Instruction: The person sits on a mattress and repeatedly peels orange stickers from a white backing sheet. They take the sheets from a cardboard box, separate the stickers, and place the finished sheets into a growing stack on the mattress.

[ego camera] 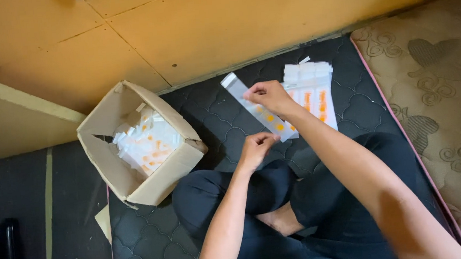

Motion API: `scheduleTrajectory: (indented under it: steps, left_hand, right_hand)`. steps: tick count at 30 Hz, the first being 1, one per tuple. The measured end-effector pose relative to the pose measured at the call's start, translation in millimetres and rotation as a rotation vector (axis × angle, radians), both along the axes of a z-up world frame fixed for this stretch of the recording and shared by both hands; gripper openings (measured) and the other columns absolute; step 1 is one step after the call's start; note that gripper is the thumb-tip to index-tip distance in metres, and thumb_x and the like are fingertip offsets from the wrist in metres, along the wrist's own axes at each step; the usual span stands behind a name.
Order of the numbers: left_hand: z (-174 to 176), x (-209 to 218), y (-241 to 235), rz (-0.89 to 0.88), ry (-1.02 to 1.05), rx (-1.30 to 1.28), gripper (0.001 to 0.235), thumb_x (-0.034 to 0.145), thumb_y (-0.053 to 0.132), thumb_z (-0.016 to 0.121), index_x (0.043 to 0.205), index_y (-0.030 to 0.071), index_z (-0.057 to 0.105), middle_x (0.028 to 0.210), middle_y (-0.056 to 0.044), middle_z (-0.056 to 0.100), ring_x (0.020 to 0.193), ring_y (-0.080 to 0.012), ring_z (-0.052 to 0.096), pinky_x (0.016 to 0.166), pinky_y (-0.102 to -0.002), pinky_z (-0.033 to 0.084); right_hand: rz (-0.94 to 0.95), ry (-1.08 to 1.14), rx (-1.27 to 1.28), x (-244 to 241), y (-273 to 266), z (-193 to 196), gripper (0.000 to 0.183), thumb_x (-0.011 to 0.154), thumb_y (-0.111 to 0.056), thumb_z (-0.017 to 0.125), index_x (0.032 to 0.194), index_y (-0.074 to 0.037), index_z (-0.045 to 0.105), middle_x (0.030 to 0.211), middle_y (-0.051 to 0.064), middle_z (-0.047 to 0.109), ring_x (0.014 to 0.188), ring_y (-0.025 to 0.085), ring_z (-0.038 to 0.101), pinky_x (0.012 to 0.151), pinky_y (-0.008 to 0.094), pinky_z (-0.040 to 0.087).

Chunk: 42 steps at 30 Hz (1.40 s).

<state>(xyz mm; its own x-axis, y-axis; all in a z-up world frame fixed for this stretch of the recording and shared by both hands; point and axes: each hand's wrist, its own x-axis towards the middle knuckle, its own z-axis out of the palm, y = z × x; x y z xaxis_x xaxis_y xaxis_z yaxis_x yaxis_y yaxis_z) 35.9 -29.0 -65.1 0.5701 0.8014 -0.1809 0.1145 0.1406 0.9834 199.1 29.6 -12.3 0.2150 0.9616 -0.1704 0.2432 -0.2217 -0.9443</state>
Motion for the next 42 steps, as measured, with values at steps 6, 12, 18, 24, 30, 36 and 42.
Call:
scheduleTrajectory:
  steps: [6, 12, 18, 24, 30, 36, 42]
  left_hand:
    - [-21, -1, 4, 0.004, 0.052, 0.108, 0.003, 0.077, 0.014, 0.071, 0.076, 0.013, 0.074, 0.063, -0.002, 0.06, 0.063, -0.013, 0.056, 0.063, -0.027, 0.048]
    - [7, -8, -5, -0.074, 0.021, 0.152, 0.004, 0.073, 0.009, 0.067, 0.069, 0.008, 0.067, 0.071, -0.003, 0.05, 0.07, -0.0149, 0.053, 0.067, -0.029, 0.046]
    - [8, -12, -12, -0.123, 0.027, 0.2, 0.006, 0.072, 0.009, 0.067, 0.068, 0.007, 0.063, 0.072, -0.006, 0.051, 0.073, -0.0169, 0.055, 0.068, -0.03, 0.046]
    - [8, -14, -5, -0.106, 0.031, 0.177, 0.009, 0.073, 0.012, 0.067, 0.067, 0.009, 0.062, 0.073, -0.004, 0.053, 0.075, -0.0158, 0.055, 0.07, -0.03, 0.046]
    - [29, -15, -9, -0.106, 0.017, 0.149, 0.009, 0.075, 0.012, 0.064, 0.066, 0.01, 0.061, 0.073, -0.001, 0.051, 0.075, -0.0143, 0.052, 0.07, -0.03, 0.045]
    - [45, -19, -12, -0.104, 0.023, 0.087, 0.01, 0.074, 0.013, 0.063, 0.065, 0.012, 0.06, 0.074, 0.002, 0.049, 0.076, -0.0132, 0.051, 0.071, -0.028, 0.043]
    - [41, -19, -11, -0.093, 0.02, 0.081, 0.009, 0.075, 0.013, 0.063, 0.066, 0.011, 0.06, 0.074, 0.0, 0.051, 0.075, -0.014, 0.052, 0.071, -0.029, 0.044]
  right_hand:
    - [-0.098, 0.129, -0.049, 15, 1, -22, 0.019, 0.092, -0.028, 0.076, 0.103, -0.012, 0.076, 0.085, -0.001, 0.076, 0.074, 0.01, 0.066, 0.066, 0.025, 0.053]
    - [-0.127, 0.167, -0.025, 21, 1, -14, 0.019, 0.091, -0.024, 0.076, 0.103, -0.009, 0.074, 0.081, 0.0, 0.072, 0.069, 0.009, 0.061, 0.06, 0.02, 0.05]
    - [-0.115, 0.122, -0.011, 25, 6, 2, 0.014, 0.09, -0.017, 0.073, 0.101, -0.008, 0.075, 0.078, 0.0, 0.071, 0.066, 0.01, 0.061, 0.06, 0.021, 0.049]
    - [-0.149, 0.113, 0.007, 26, 6, 17, 0.011, 0.09, -0.015, 0.074, 0.099, -0.01, 0.076, 0.083, 0.003, 0.072, 0.069, 0.008, 0.06, 0.063, 0.021, 0.048]
    - [-0.148, 0.129, -0.047, 25, 1, 26, 0.011, 0.092, -0.016, 0.075, 0.101, -0.011, 0.077, 0.083, 0.006, 0.072, 0.06, 0.006, 0.056, 0.056, 0.019, 0.045]
    - [-0.162, 0.143, -0.098, 21, 2, 35, 0.013, 0.095, -0.016, 0.073, 0.105, -0.009, 0.078, 0.085, 0.008, 0.069, 0.055, 0.005, 0.053, 0.055, 0.02, 0.046]
    - [-0.149, 0.137, -0.07, 22, 6, 24, 0.013, 0.094, -0.017, 0.075, 0.104, -0.008, 0.077, 0.084, 0.008, 0.069, 0.052, 0.004, 0.053, 0.053, 0.021, 0.046]
